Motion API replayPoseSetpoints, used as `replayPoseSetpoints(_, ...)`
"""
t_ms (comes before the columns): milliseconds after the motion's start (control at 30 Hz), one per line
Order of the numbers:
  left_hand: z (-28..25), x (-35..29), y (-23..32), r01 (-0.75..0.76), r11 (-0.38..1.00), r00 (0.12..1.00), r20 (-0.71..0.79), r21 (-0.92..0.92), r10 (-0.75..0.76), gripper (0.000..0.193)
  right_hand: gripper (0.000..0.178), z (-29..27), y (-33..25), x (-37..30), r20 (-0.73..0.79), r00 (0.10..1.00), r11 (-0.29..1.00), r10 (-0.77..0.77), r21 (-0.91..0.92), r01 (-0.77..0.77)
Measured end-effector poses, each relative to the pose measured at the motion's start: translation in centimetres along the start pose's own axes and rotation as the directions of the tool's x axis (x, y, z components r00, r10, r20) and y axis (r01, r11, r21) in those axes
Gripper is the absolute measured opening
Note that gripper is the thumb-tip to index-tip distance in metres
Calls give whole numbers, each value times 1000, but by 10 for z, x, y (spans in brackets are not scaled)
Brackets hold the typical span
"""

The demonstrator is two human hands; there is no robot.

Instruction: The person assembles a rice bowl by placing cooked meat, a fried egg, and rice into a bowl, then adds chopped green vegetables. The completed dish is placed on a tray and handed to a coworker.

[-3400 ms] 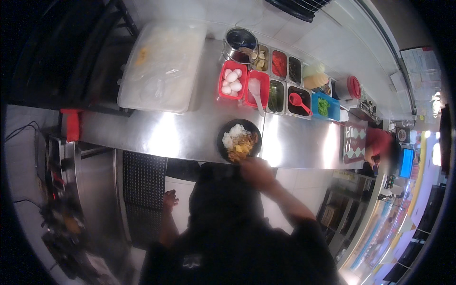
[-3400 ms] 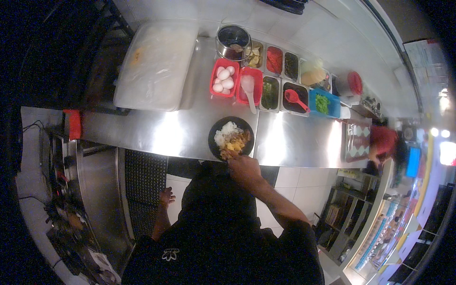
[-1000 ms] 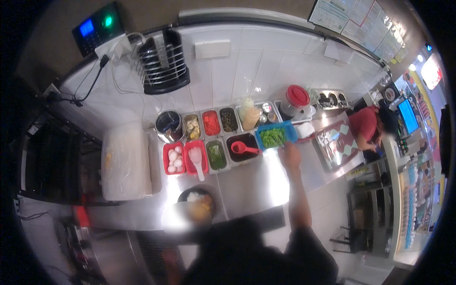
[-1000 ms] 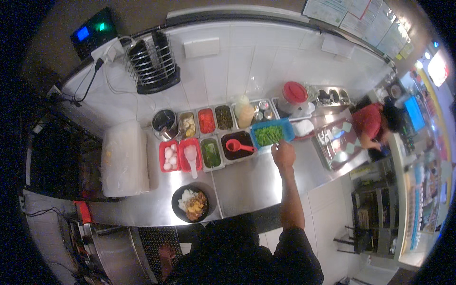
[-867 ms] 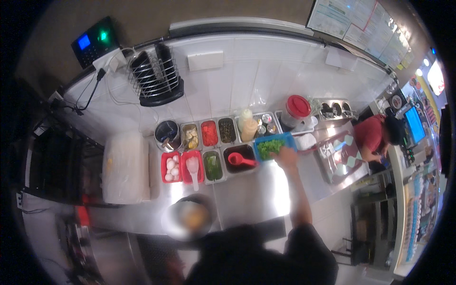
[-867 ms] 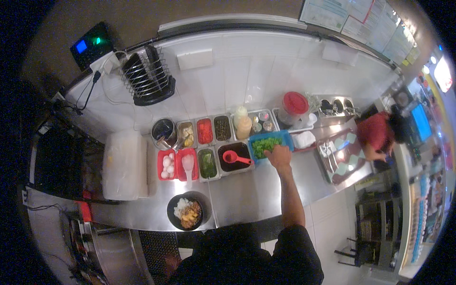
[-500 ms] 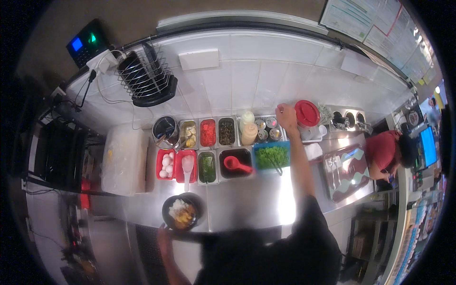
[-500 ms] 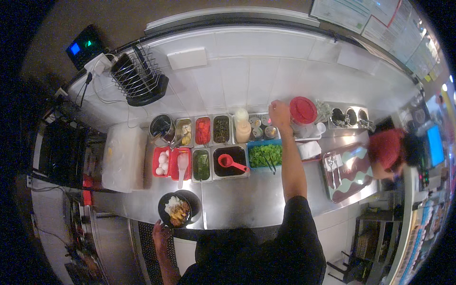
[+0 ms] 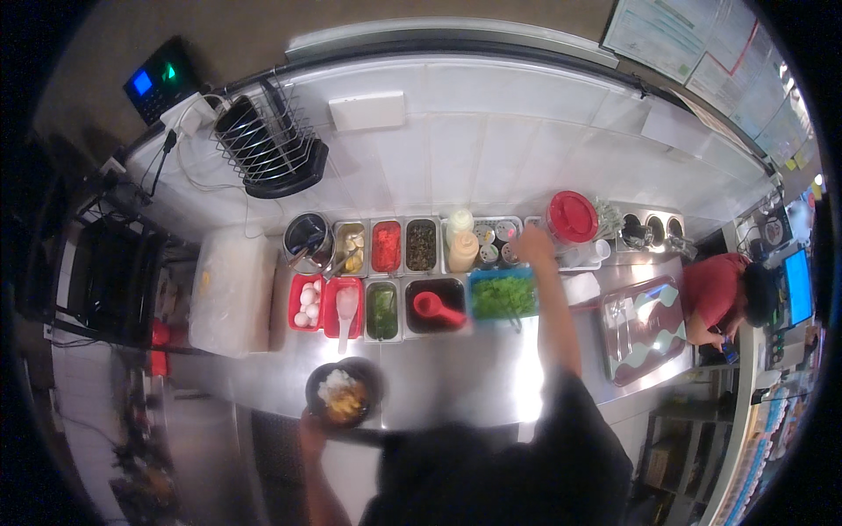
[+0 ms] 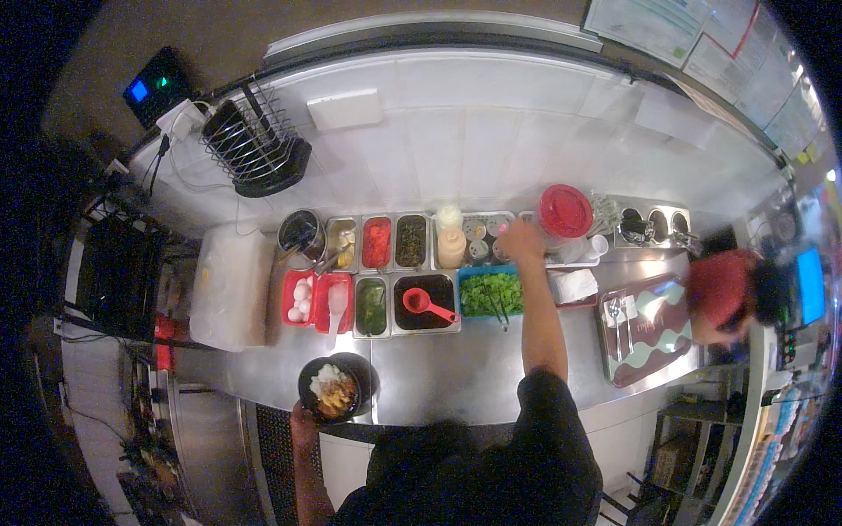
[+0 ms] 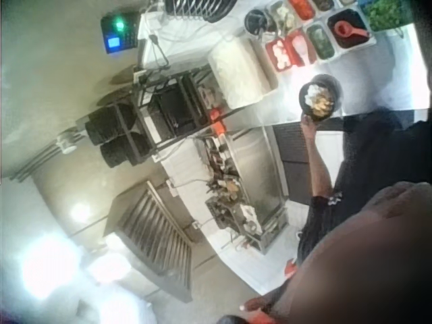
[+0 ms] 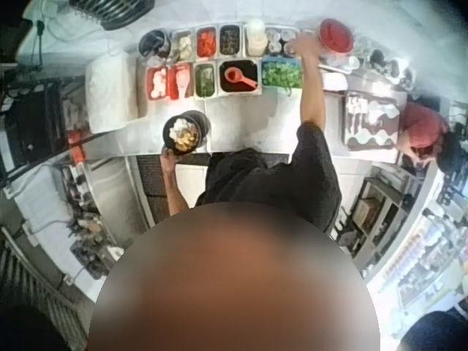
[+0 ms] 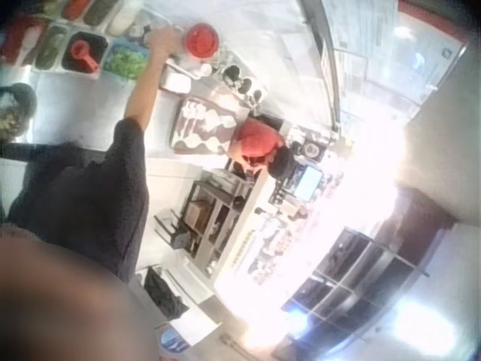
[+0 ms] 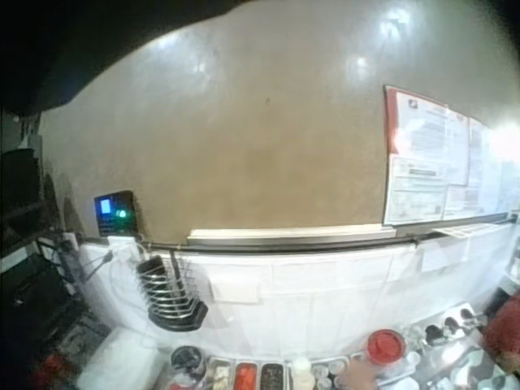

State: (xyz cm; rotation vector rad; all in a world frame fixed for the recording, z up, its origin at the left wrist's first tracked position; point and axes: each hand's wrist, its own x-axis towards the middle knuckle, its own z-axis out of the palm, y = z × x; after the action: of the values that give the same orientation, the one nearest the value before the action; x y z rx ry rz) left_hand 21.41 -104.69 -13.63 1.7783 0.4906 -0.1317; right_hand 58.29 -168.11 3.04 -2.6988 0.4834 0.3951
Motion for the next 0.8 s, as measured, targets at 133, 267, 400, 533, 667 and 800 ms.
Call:
replayPoseSetpoints(133, 41, -3, 3, -80, 989, 988, 142, 127, 62, 51, 40, 37, 13, -107, -44, 999, 993, -9, -116, 4)
replayPoseSetpoints(267, 111, -14, 42, -166, 934, 958, 276, 316, 77, 44, 25, 84, 40, -120, -92, 995, 976, -41, -219, 20)
replayPoseSetpoints(400, 178, -1, 24, -309, 928, 904, 368, 207, 219, 40, 19, 73, 46, -116, -154, 988, 978, 17, -203, -48)
replayPoseSetpoints(533, 238, 6, 92, -300, 931, 860, 481, 208, 170, 44, 20, 60, 53, -116, -139, 987, 978, -82, -201, 53)
replayPoseSetpoints(667, 278, 15, 121, -232, 950, 863, 495, 209, 102, 44, 22, 80, 68, -106, -175, 978, 986, -110, -146, 85)
replayPoseSetpoints(800, 294, 23, 111, -358, 892, 837, 518, 276, 176, 38, 20, 62, 81, -117, -176, 984, 998, -29, -54, 20)
